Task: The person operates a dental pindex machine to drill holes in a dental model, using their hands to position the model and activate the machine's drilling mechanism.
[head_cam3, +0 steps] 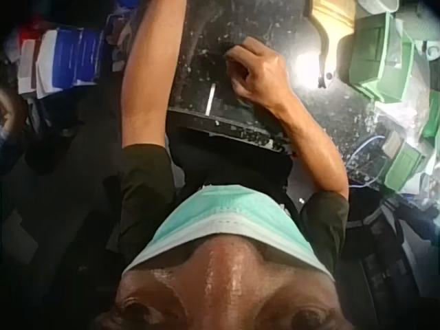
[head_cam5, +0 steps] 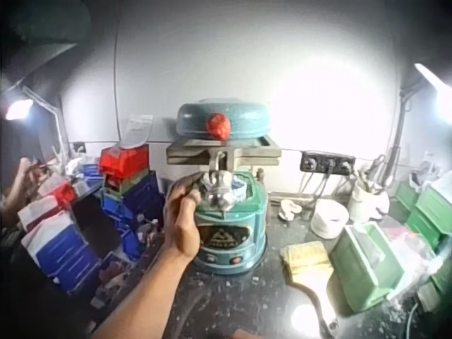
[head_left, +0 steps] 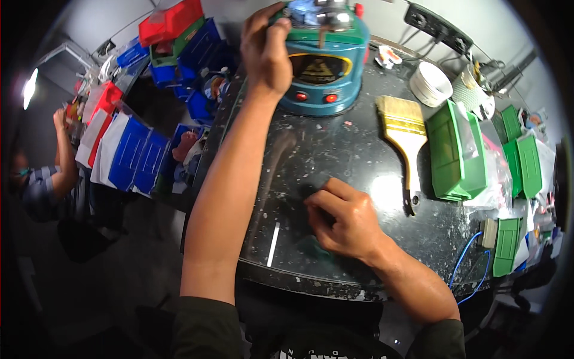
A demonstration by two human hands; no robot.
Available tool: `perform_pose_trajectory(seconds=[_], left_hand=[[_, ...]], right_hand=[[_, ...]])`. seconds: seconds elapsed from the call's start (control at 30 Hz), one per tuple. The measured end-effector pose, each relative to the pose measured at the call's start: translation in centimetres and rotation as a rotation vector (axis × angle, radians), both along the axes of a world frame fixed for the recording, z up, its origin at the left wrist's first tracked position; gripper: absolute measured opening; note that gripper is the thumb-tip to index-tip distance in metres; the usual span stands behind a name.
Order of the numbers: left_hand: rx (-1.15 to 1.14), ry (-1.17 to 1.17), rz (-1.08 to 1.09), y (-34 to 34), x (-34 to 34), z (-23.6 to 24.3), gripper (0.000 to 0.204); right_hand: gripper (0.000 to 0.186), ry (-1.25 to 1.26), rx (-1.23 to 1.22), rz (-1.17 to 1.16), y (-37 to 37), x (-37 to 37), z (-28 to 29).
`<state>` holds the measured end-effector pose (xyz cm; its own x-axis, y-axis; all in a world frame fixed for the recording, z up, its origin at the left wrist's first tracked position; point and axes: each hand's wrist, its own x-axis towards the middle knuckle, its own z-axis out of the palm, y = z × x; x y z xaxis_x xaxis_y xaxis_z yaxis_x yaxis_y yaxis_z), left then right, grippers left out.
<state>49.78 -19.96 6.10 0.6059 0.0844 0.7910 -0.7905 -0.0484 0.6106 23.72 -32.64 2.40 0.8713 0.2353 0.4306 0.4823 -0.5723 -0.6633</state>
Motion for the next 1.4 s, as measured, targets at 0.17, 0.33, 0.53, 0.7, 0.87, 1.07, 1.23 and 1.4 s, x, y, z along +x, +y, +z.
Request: perform_pose_trajectory(seconds=[0.17,0.33,0.53,0.7,0.87,1.07,1.23,1.4], left_hand=[[0.083,-0.107,0.07,0.0,-0.7,0.8,0.041],[0.141,-0.09,0.159,0.7,0.1,0.0,0.042],[0.062,-0.059,0.143,0.0,-0.4,-0.3,0.042],[0.065,-0.044,0.125,0.3,-0.3,0.0,0.045],[0.075,-0.024,0.161,0.3,0.2,-0.2,0.046],[0.069,-0.065,0.15,0.3,0.4,-0.3,0.047],[0.082,-0.013,0.126,0.3,-0.3,0.0,0.047],[0.065,-0.007,0.117,0.1,-0.4,0.1,0.045]], right_hand=[[0.019,0.009,-0.009,-0.023,0.1,-0.1,0.2],[0.021,0.008,-0.053,-0.011,0.6,0.1,0.7],[0.023,0.019,-0.092,-0.015,0.6,0.1,0.9],[0.023,0.027,-0.091,-0.009,0.7,0.0,1.1],[0.023,0.026,-0.094,-0.004,0.9,0.1,1.1],[0.023,0.037,-0.091,-0.005,0.9,0.0,1.1],[0.023,0.029,-0.095,-0.004,0.8,0.0,1.1],[0.022,0.038,-0.079,-0.007,0.6,0.0,1.0]])
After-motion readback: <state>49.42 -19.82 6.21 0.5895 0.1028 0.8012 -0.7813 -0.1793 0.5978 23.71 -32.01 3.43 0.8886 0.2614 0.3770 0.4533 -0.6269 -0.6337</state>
